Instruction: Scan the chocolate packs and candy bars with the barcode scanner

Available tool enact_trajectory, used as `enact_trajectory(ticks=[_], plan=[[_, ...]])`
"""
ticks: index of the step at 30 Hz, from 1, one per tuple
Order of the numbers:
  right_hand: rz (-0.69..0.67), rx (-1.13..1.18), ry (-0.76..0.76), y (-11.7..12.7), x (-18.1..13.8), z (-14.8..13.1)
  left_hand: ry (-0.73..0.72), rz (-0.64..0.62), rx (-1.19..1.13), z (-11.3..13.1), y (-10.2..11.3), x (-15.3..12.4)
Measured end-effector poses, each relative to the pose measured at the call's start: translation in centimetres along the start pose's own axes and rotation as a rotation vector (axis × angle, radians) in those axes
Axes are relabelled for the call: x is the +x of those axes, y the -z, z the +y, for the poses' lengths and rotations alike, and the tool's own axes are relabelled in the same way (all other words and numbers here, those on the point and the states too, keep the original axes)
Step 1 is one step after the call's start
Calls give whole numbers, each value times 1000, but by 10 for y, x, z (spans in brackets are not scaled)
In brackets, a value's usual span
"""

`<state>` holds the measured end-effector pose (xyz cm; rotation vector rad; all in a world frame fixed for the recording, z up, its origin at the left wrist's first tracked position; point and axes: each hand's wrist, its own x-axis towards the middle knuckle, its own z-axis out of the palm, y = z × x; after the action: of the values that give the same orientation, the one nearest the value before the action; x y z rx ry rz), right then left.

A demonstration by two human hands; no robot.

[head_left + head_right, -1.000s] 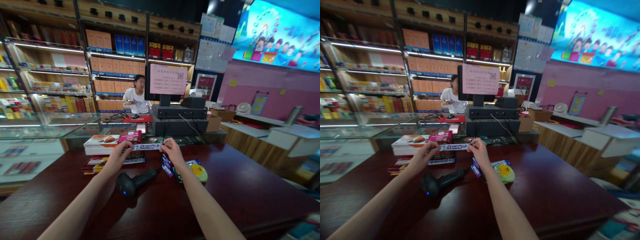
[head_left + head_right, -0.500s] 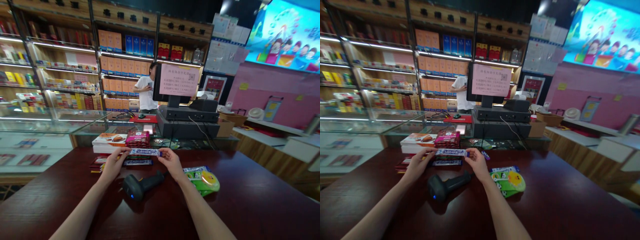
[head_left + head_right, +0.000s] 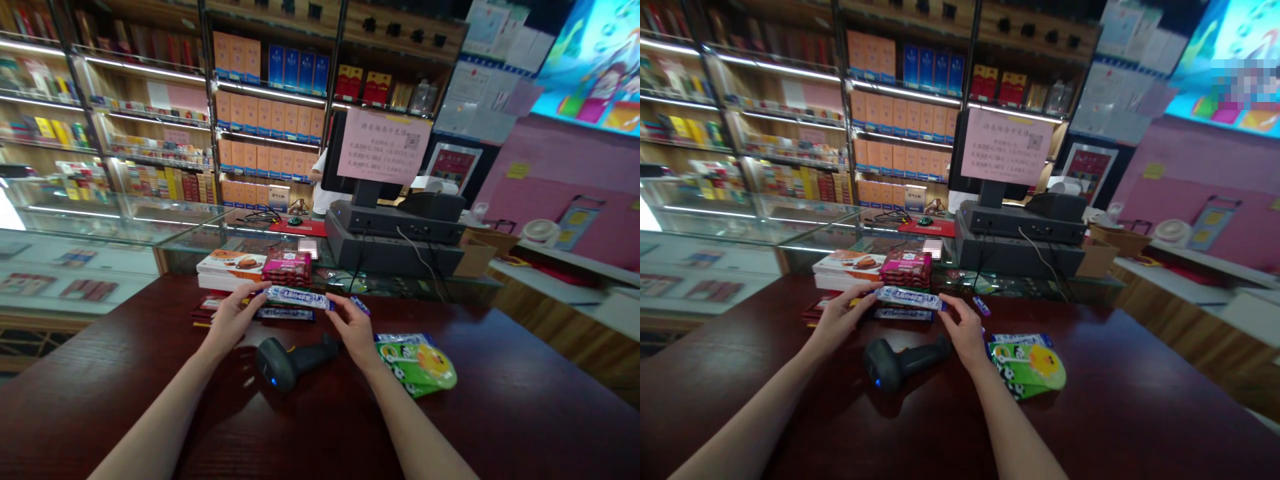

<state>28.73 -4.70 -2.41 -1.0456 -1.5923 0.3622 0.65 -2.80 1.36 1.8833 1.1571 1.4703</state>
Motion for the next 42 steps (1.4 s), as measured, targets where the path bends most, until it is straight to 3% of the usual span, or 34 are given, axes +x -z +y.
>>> enact_trajectory(ticks=[15,26,31,34,37,42], plan=[[11,55,-11,3,-2,-14,-213,-3,236,-10,4,1],[23,54,-28,-1,0,-20,-91,67,339,-9,2,-3],[25,189,-204,-5,2,-21,-120,163,314,-11,-1,-3],[-8,293,-345,-8,3,-22,-140,143,255,-11,-3,-3],[5,335,-386,-11,2,-22,-134,90,223,-9,-6,-4],[35,394,-433,-15,1,-23,-181,108,293,-8,-8,-5]])
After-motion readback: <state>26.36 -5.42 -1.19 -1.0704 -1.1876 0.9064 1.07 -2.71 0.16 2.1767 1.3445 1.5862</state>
